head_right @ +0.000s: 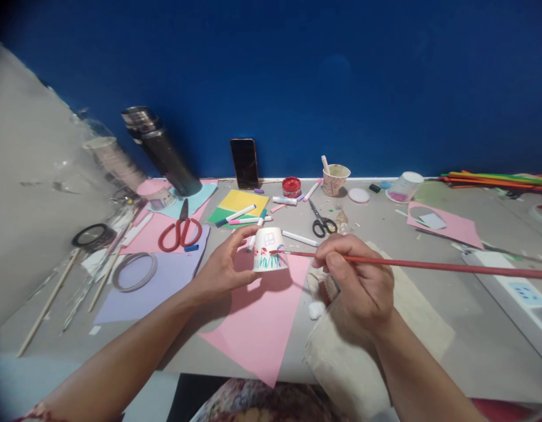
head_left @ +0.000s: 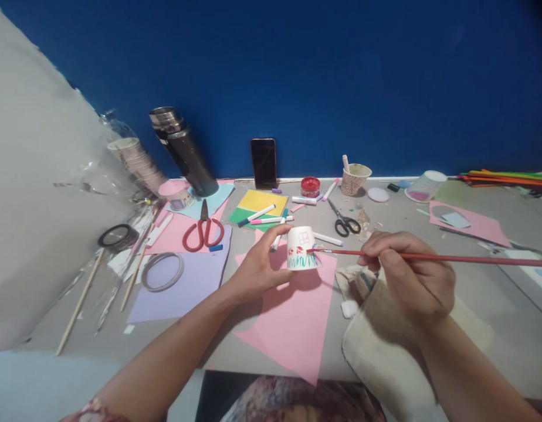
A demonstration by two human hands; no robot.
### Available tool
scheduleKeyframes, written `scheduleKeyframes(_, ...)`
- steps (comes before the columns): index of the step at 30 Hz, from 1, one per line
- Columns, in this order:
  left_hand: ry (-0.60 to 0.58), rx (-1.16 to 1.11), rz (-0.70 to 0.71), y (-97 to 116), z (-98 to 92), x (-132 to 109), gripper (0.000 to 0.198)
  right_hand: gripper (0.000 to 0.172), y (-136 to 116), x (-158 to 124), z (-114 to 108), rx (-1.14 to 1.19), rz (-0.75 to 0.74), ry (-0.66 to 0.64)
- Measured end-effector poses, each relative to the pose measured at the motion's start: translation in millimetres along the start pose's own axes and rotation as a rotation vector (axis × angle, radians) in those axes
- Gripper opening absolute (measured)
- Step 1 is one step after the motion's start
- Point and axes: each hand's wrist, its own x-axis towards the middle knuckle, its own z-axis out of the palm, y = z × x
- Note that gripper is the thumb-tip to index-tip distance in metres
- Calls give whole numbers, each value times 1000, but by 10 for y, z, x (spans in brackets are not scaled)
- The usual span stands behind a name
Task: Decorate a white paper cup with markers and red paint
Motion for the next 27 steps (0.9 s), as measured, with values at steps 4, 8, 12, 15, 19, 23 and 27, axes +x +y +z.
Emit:
scheduleKeyframes(4,-4,-28,-9,1,-5,13,78,18,-6,-5,0,21,-7,36)
scheduleKeyframes(8,-3,-26,-8,-2,-1,21,79,17,-2,-13,-5,8,18,7)
scheduleKeyframes(12,-10,-33,3,-15,2,21,78,17,-5,-16,0,17,2,24)
scheduleKeyframes(15,-12,-30,-9,-26,0,17,79,18,-9,-24,5,-18,35,54)
scheduleKeyframes(19,-9,-18,-13,-24,0,15,79,19,0,-40,6,-58,77,61)
scheduleKeyframes(23,-18,-17,-16,-14,2,16,79,18,22,-49,9,-59,81,77)
scheduleKeyframes(27,-18,-10,-15,-16,2,16,78,20,36,-50,8,-73,79,68)
